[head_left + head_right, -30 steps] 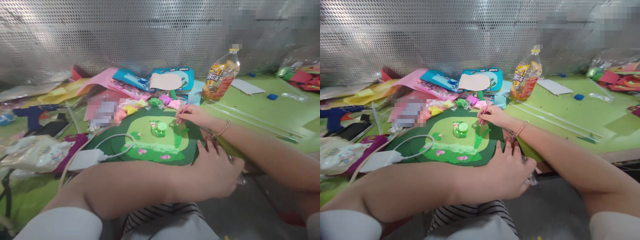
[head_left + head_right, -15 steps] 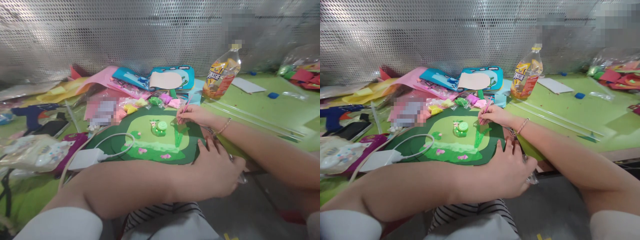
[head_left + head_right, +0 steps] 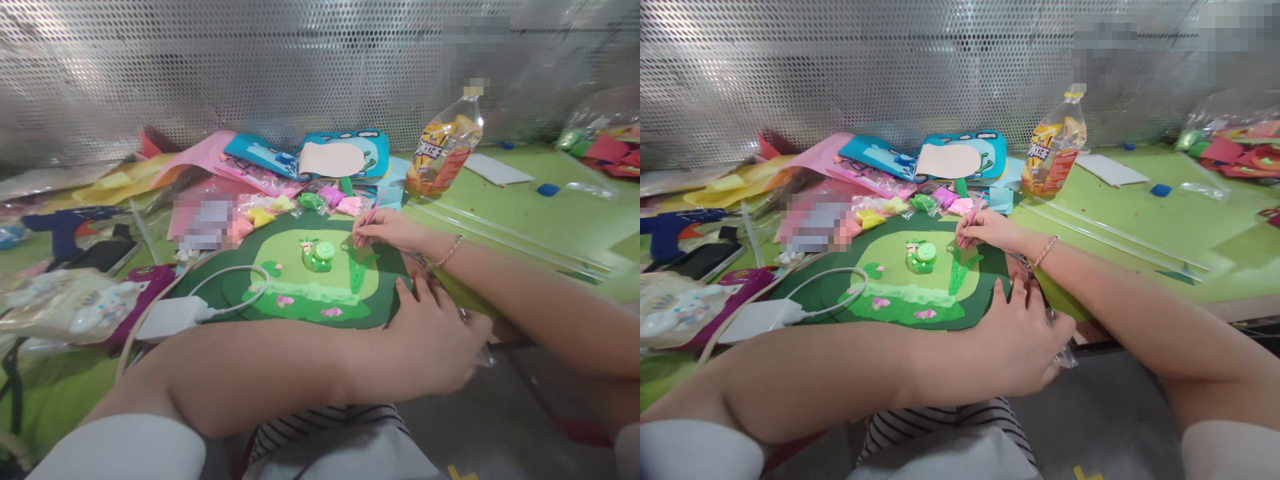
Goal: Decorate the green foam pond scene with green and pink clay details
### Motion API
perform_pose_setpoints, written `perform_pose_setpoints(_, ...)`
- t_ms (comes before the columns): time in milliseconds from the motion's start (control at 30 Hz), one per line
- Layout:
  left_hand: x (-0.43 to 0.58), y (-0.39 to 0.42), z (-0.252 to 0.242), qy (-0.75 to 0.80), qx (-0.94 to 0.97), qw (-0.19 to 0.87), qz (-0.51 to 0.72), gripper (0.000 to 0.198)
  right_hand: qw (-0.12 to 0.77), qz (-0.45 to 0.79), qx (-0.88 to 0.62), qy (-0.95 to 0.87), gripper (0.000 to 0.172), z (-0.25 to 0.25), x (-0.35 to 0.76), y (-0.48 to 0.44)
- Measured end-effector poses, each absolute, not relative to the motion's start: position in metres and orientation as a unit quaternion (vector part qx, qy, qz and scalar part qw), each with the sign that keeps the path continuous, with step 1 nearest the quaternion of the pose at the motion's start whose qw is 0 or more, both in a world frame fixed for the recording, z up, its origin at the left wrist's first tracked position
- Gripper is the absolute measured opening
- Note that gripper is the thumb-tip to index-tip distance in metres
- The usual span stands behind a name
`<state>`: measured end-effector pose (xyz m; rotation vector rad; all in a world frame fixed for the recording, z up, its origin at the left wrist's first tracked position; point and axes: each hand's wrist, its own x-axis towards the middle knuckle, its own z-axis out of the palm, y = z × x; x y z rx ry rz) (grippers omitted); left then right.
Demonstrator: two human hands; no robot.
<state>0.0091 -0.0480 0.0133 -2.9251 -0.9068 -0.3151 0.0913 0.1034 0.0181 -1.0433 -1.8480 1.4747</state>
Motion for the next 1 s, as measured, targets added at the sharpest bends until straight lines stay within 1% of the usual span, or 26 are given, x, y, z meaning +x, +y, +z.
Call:
perform_pose_setpoints(267, 0.0083, -0.0485, 0.0107, -0.295, -0.946, 0.045, -0.124, 0.042, 0.275, 0.559, -0.392, -0.677, 0.005, 0.0189, 0.0902, 0.1029)
perform_pose_setpoints(367, 0.0084, -0.0484, 0.0116, -0.294, -0.948, 0.038, -0.114, 0.044, 0.302, 0.586, -0.380, -0.649, 0.005, 0.0174, 0.0919, 0.1044)
perform_pose_setpoints(500, 0.0084, -0.0477, 0.0150, -0.291, -0.952, 0.021, -0.095, 0.042, 0.329, 0.606, -0.371, -0.622, 0.007, 0.0169, 0.0939, 0.1051)
perform_pose_setpoints(833, 0.0092, -0.0476, 0.0173, -0.295, -0.953, 0.015, -0.075, 0.042, 0.293, 0.603, -0.386, -0.634, 0.004, 0.0189, 0.0905, 0.1019)
perform_pose_setpoints(1000, 0.0094, -0.0473, 0.0132, -0.292, -0.950, 0.029, -0.107, 0.041, 0.285, 0.600, -0.389, -0.638, 0.003, 0.0179, 0.0910, 0.1025)
